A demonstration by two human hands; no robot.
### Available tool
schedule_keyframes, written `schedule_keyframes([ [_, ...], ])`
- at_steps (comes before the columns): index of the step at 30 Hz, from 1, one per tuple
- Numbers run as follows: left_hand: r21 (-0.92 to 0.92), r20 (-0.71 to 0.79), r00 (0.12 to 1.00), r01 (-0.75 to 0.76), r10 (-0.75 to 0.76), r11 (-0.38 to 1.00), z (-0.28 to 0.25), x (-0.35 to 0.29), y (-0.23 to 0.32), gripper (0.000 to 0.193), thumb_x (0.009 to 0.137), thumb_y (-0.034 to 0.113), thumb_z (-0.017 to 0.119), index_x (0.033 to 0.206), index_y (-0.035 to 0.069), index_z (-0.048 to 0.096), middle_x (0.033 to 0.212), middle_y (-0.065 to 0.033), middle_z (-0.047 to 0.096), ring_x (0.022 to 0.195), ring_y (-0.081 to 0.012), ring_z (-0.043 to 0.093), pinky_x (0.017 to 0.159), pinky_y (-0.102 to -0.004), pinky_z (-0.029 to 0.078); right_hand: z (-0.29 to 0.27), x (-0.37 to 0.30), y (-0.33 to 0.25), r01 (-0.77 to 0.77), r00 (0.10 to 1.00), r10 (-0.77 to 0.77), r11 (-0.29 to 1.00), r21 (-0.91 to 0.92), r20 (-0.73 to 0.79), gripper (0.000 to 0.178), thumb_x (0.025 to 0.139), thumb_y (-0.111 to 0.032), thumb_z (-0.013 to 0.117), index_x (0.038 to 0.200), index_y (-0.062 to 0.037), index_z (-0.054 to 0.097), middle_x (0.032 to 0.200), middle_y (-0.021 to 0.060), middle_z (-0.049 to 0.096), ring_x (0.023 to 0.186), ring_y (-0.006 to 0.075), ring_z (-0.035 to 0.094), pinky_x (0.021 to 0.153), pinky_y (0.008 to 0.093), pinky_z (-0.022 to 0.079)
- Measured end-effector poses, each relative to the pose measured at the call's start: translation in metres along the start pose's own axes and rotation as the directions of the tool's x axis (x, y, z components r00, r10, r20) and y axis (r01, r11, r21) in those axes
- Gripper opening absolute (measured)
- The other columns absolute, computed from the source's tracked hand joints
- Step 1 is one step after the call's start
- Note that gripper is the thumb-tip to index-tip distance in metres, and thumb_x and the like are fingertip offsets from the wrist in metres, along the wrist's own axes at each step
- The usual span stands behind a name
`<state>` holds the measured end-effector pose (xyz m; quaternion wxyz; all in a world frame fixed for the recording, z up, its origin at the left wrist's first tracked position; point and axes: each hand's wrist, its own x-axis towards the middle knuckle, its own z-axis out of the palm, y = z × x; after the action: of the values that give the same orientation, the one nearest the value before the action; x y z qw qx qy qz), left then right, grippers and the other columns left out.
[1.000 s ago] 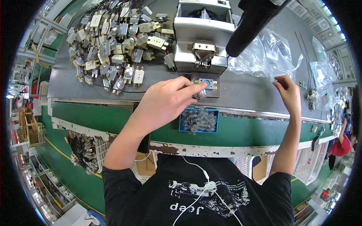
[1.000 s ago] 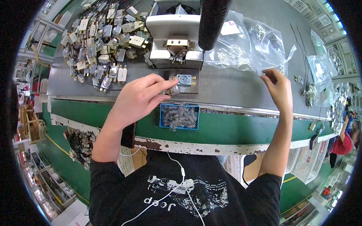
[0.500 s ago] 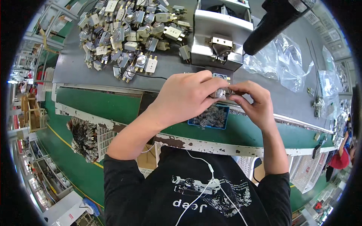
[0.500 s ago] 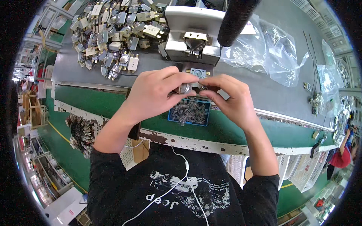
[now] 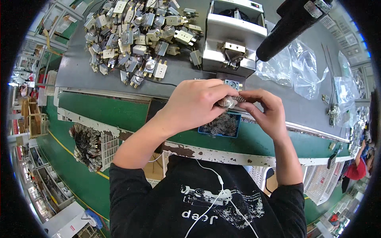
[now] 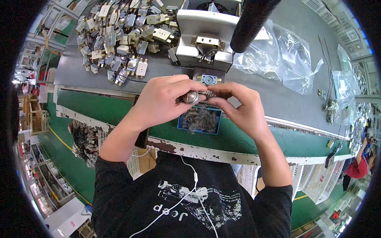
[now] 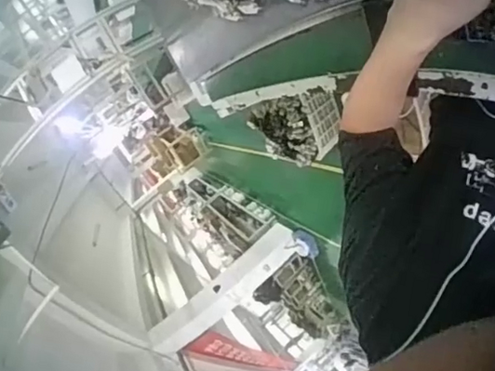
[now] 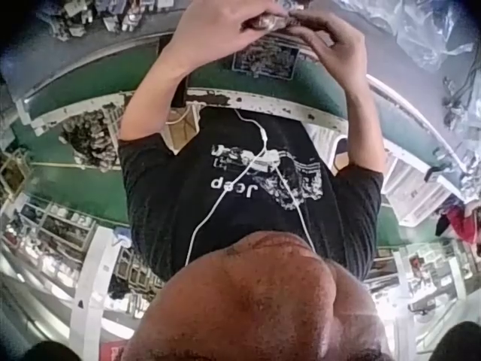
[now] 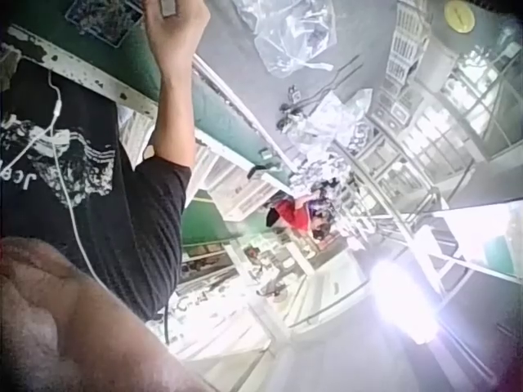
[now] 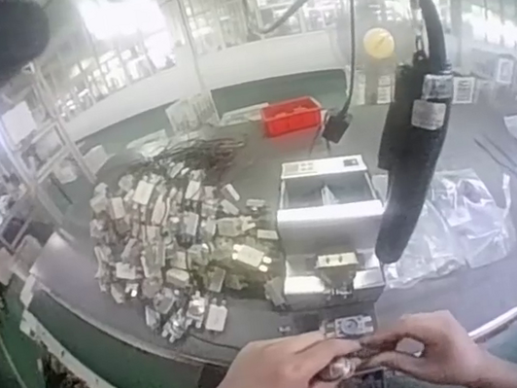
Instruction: The worker is assembling electronic components by placing them on a fixture and tightening screws with an electric screwdriver.
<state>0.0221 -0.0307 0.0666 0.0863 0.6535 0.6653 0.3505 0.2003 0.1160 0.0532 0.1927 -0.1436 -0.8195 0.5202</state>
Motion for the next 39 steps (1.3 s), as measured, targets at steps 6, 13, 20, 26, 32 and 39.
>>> schedule_keyframes([
  [6,-0.008,-0.002,1.000,0.010,-0.010,1.000,-0.004,0.002,0.001,0.028,0.079,0.013,0.075,0.106,0.016,0.071,0.078,-0.0040,0.063,0.066,-0.0247,0.063,0.057,-0.0342,0.049,0.004,-0.004,0.003,-0.220,0.975,0.224,0.950,0.221,0.007,0.014,0.097,-0.005,0.065,0.107,0.0044,0.065,0.094,0.0075,0.072,0.085,0.0113,0.066,0.076,0.0250,0.053],
  [13,0.041,-0.049,0.998,-0.044,0.046,0.998,-0.004,0.001,0.001,0.032,0.075,0.011,0.076,0.106,0.018,0.071,0.078,-0.0028,0.062,0.068,-0.0241,0.063,0.057,-0.0350,0.049,0.007,0.000,0.010,-0.389,0.911,0.389,0.697,0.602,0.138,0.018,0.100,-0.012,0.062,0.105,0.0047,0.062,0.093,0.0091,0.071,0.083,0.0121,0.067,0.075,0.0266,0.055],
  [20,0.069,-0.028,0.999,-0.017,0.019,0.998,-0.004,-0.007,0.000,0.032,0.072,0.011,0.078,0.103,0.016,0.070,0.078,-0.0017,0.062,0.067,-0.0225,0.063,0.056,-0.0342,0.048,-0.122,-0.028,0.060,-0.515,0.831,0.407,0.820,-0.250,-0.379,0.019,0.097,-0.011,0.062,0.108,0.0032,0.066,0.089,0.0077,0.071,0.077,0.0109,0.064,0.068,0.0249,0.052],
  [26,0.084,0.001,0.999,-0.032,0.032,0.996,0.001,-0.006,0.002,0.028,0.075,0.013,0.078,0.102,0.015,0.070,0.078,-0.0012,0.062,0.067,-0.0217,0.063,0.056,-0.0337,0.048,-0.155,-0.033,0.086,-0.570,0.784,0.113,0.521,-0.635,-0.611,0.019,0.097,-0.013,0.065,0.111,-0.0006,0.068,0.089,0.0061,0.072,0.077,0.0112,0.065,0.070,0.0259,0.053],
  [32,0.143,-0.029,0.997,-0.060,0.065,0.988,0.005,-0.009,0.004,0.032,0.074,0.013,0.078,0.104,0.016,0.069,0.079,-0.0017,0.061,0.068,-0.0218,0.063,0.057,-0.0345,0.048,-0.048,-0.012,0.003,-0.116,0.980,0.064,0.954,-0.277,-0.190,0.019,0.098,-0.008,0.063,0.116,-0.0007,0.065,0.096,0.0079,0.072,0.086,0.0133,0.068,0.074,0.0270,0.054],
  [39,0.135,-0.055,0.991,-0.113,0.121,0.984,0.010,-0.010,0.002,0.044,0.069,0.011,0.076,0.112,0.015,0.066,0.086,-0.0031,0.060,0.074,-0.0235,0.065,0.063,-0.0349,0.052,0.010,-0.006,0.004,-0.280,0.958,0.283,0.881,0.381,0.049,0.015,0.097,0.000,0.061,0.111,0.0058,0.064,0.099,0.0085,0.070,0.085,0.0133,0.066,0.077,0.0284,0.056],
])
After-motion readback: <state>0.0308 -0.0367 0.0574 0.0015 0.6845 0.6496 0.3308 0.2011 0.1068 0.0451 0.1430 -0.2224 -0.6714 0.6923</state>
